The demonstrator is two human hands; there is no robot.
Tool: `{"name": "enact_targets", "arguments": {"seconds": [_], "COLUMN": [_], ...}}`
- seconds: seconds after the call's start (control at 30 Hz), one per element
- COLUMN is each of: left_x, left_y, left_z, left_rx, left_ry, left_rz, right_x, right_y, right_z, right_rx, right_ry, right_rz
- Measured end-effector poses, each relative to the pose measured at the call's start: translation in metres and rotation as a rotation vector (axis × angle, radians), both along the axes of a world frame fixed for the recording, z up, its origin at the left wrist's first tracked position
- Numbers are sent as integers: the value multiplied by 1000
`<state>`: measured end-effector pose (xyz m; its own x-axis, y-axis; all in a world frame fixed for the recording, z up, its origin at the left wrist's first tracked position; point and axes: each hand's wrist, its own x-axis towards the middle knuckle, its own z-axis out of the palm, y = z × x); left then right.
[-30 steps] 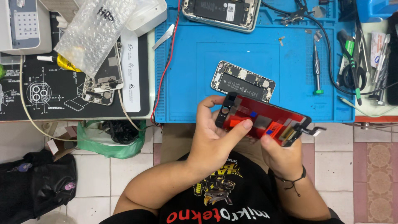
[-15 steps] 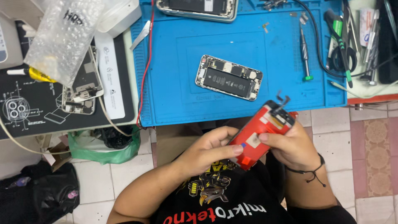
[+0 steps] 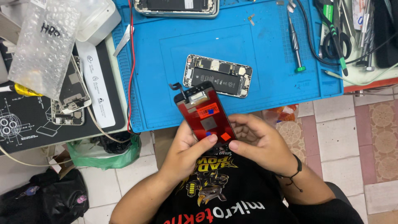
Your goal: The person unwraps a replacement screen assembly from packaging, peels its protective film, aligns and attaches it to the opened phone body, presses the connectors and frame together, then powers on the phone and taps the screen to test it.
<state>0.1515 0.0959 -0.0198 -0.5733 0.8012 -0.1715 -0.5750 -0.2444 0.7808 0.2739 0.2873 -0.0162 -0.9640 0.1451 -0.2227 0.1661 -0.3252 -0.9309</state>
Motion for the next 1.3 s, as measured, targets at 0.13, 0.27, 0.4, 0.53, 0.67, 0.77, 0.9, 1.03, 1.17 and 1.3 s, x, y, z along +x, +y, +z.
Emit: {"name": "enact_targets", "arguments": {"seconds": [0.13, 0.27, 0.4, 0.53, 0.67, 0.77, 0.9, 1.03, 1.17, 1.3], "left_x": [-17, -49, -77, -94, -104, -107, -110, -112, -115, -118], "left_y": [0, -5, -4, 1, 2, -1, -6, -9, -12, -18], "left_z": [12, 26, 35, 32, 24, 19, 15, 11, 7, -1], "left_rx": [4, 41, 34, 68, 123, 150, 135, 150, 106, 120], "left_ry": [8, 8, 60, 40, -18, -58, -41, -31, -27, 29], "left_rz": [108, 229, 353, 433, 474, 512, 494, 472, 451, 400], "right_x": [-2, -1, -12, -31, -62, -88, -112, -123, -134, -154], "right_y": [9, 31, 48, 62, 75, 78, 71, 51, 39, 29], "right_z": [3, 11, 18, 28, 40, 47, 51, 47, 56, 90], "right_rx": [94, 182, 182, 349, 543, 685, 845, 867, 940, 1083], "right_ry": [-25, -29, -64, -134, -22, 31, 57, 54, 68, 125], "right_rz": [-63, -205, -360, -391, -291, -203, -121, -109, -123, -100]}}
